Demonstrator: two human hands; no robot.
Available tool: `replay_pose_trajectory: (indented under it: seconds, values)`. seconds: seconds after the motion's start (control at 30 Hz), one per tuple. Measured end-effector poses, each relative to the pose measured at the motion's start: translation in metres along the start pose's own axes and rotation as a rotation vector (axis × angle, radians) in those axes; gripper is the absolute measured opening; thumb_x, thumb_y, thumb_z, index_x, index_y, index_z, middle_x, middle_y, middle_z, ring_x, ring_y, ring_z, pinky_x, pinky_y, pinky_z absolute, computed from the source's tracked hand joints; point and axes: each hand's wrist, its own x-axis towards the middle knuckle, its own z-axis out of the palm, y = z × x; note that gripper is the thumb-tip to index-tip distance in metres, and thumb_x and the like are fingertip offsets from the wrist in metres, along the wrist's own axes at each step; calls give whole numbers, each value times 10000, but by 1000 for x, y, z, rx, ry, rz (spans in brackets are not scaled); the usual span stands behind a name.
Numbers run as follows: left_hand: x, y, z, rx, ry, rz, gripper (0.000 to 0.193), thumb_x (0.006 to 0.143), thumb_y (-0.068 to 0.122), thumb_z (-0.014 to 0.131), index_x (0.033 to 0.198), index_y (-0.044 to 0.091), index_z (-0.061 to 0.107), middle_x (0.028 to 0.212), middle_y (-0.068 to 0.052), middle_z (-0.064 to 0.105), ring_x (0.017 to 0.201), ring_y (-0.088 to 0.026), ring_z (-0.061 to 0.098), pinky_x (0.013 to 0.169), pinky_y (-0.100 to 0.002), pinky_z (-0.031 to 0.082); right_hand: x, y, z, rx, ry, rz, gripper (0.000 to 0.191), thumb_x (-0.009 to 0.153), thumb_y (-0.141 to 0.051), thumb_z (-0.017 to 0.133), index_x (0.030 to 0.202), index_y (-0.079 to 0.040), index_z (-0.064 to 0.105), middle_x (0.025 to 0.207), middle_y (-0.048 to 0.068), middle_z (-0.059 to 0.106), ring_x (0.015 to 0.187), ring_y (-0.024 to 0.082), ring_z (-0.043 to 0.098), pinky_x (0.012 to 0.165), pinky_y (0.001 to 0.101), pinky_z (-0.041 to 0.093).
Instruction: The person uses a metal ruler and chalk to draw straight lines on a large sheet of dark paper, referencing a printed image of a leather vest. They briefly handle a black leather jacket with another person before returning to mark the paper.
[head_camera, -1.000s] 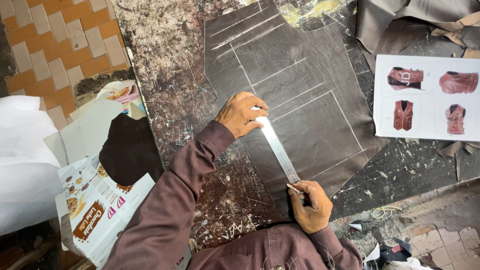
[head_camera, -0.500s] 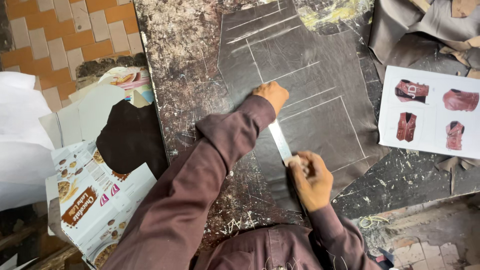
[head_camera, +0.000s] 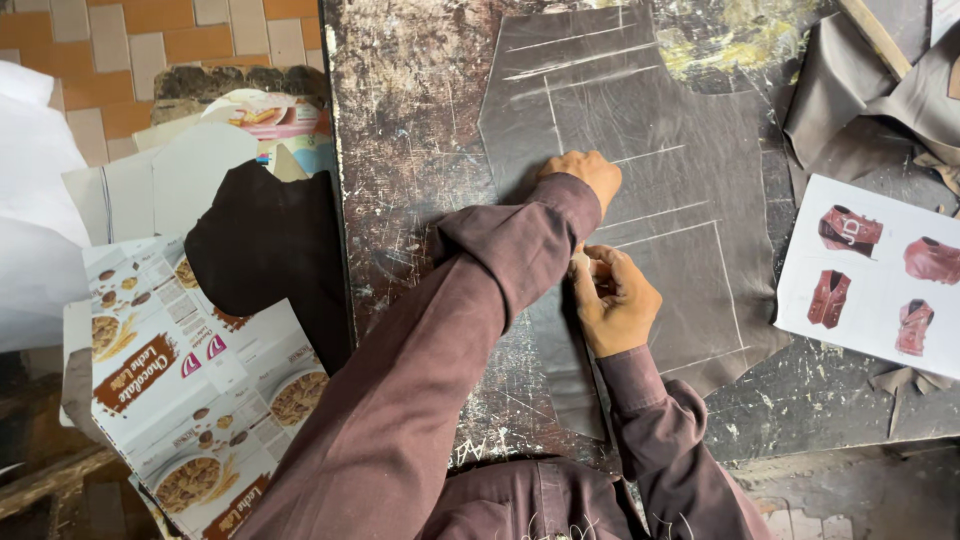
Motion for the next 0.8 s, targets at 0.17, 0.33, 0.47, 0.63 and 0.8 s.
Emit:
replay_pose_trajectory:
  seconds: [0.17,0.33,0.47,0.63,0.8]
  values:
    - [13,-5,14,-40,37,-5,230,917,81,672,1126,132,752,1223,-83,707,1188,-309,667,864,-446,596,9,0,8,-100,-21,-208,173,925,-45,744,1089,-7,702,884,65,702,781,98,706,727,228,554]
    - [14,-7,16,-53,35,6,241,909,78,677,1128,139,756,1223,-87,709,1185,-309,671,863,-447,600,4,4,9,-91,-27,-217,198,937,-34,749,1126,-1,702,864,82,649,745,113,652,703,239,529]
    - [11,-6,11,-56,-15,-11,247,902,73,700,1140,124,742,1214,-84,710,1170,-301,680,842,-443,613,-5,13,8,212,-26,58,163,953,-76,758,1066,-22,654,908,34,631,731,45,529,663,208,457]
    - [6,-5,6,-24,-34,-21,267,876,51,738,1136,110,741,1196,-84,715,1166,-312,680,799,-458,630,-9,10,-4,56,-108,84,169,930,-107,764,921,-19,621,913,8,717,753,40,598,707,222,506]
    - [3,-5,6,-9,-28,-6,257,862,74,756,1115,121,749,1171,-75,715,1152,-308,685,782,-461,633,-9,-8,-15,-240,-171,-29,292,886,-63,716,1174,-17,702,890,47,661,724,67,603,693,241,511]
